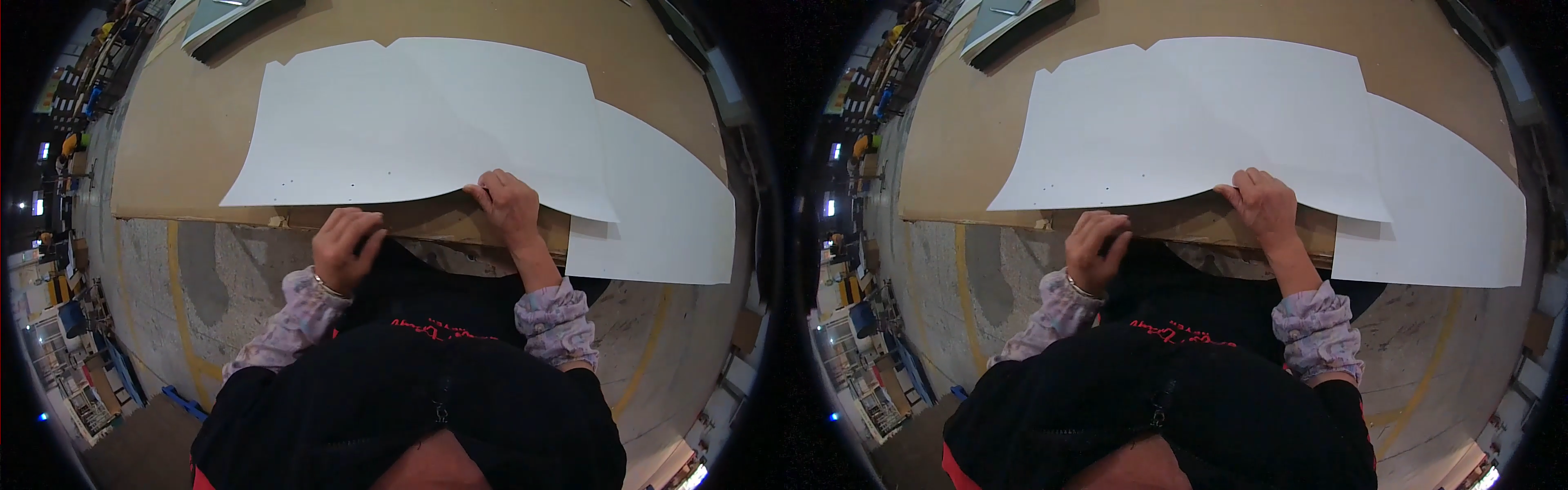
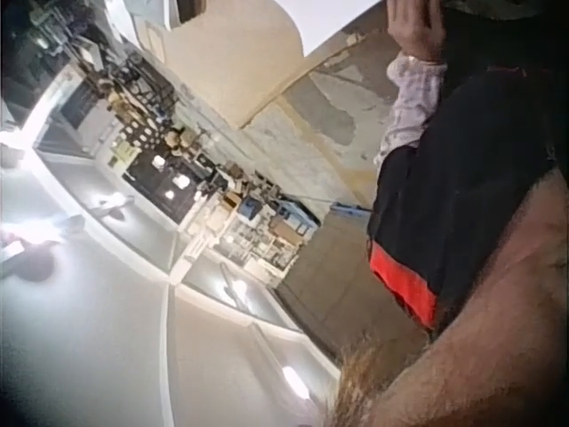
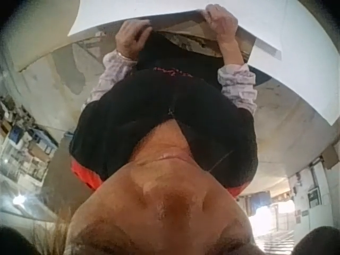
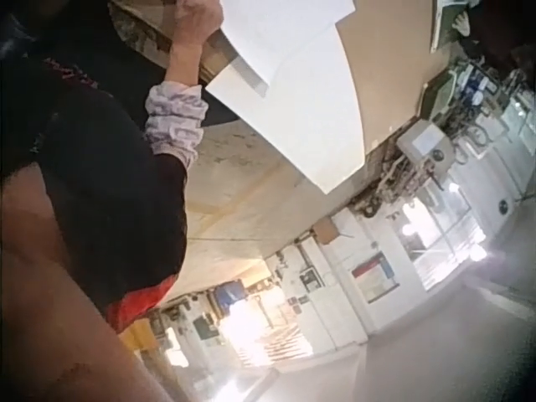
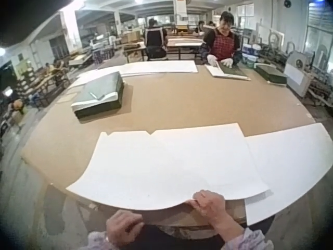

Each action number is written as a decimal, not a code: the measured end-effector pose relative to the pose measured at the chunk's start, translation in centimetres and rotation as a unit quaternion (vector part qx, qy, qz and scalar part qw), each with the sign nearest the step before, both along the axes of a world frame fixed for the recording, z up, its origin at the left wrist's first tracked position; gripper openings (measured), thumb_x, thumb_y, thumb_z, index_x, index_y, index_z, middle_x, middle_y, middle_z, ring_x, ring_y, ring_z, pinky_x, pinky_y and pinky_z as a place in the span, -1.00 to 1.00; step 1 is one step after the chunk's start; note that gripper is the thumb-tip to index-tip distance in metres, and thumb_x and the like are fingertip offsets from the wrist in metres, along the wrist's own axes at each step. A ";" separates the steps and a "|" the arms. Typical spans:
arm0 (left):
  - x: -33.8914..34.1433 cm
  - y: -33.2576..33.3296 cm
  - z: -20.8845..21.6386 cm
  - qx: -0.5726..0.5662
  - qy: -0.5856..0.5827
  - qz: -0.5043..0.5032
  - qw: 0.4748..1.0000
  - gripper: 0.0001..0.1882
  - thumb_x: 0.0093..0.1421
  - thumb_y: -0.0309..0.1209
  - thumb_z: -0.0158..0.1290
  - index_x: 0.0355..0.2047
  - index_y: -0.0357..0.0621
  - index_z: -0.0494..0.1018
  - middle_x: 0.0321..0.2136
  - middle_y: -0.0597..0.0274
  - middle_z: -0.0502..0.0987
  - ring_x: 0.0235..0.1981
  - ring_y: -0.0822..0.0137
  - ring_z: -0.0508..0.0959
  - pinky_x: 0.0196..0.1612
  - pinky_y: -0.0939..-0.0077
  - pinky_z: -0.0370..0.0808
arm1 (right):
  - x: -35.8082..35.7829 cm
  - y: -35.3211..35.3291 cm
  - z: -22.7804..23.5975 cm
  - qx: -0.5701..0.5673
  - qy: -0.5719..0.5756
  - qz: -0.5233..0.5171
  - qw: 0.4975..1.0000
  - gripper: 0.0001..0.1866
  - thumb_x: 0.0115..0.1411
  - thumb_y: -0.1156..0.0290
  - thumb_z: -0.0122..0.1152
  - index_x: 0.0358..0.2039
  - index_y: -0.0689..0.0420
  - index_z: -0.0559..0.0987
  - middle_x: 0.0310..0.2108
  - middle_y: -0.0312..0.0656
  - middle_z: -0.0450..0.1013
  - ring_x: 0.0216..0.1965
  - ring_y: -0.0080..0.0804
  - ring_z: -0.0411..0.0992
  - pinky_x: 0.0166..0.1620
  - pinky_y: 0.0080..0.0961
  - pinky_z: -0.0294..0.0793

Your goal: The recorder is folding and stacking printed green paper packaging or gift box components on a workbench in a factory setting.

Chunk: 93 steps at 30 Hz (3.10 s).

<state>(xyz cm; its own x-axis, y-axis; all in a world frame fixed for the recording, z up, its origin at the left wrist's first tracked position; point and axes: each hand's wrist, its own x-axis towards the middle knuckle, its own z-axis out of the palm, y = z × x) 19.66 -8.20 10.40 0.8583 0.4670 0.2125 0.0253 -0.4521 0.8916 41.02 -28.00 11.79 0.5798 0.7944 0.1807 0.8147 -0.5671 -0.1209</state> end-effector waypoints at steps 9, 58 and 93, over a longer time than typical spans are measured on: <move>6.2 -0.5 0.3 0.338 0.026 -0.004 0.941 -0.68 0.11 -0.22 0.13 -0.15 -0.05 0.46 -0.34 0.32 0.47 -0.17 0.29 0.44 0.12 0.12 0.15 | 0.7 1.7 -0.2 -0.023 -0.048 0.026 0.998 -0.42 0.14 -0.08 0.13 0.10 -0.09 0.38 0.20 -0.18 0.17 0.27 -0.17 0.06 0.28 0.06 -0.06; 6.0 -2.5 -7.6 -0.071 0.106 0.102 0.987 -0.66 0.04 -0.35 0.21 -0.24 -0.34 0.47 -0.30 -0.06 0.55 -0.24 -0.03 0.54 -0.15 0.18 0.46 | -1.3 2.9 -2.0 -0.093 -0.046 0.012 0.995 -0.44 0.26 0.14 -0.02 0.27 -0.11 0.25 0.32 -0.15 0.06 0.36 -0.11 -0.08 0.33 0.13 -0.15; 5.8 2.4 -10.1 0.156 0.299 -0.165 0.927 -0.13 0.20 0.24 -0.21 0.33 -0.10 0.00 0.38 0.01 -0.14 0.39 -0.04 -0.21 0.31 -0.24 -0.29 | -17.8 2.1 -4.9 0.357 0.795 -0.315 0.376 -0.65 0.39 0.37 -0.18 0.04 0.37 0.32 0.00 0.03 0.39 0.00 -0.11 0.43 0.08 -0.17 0.47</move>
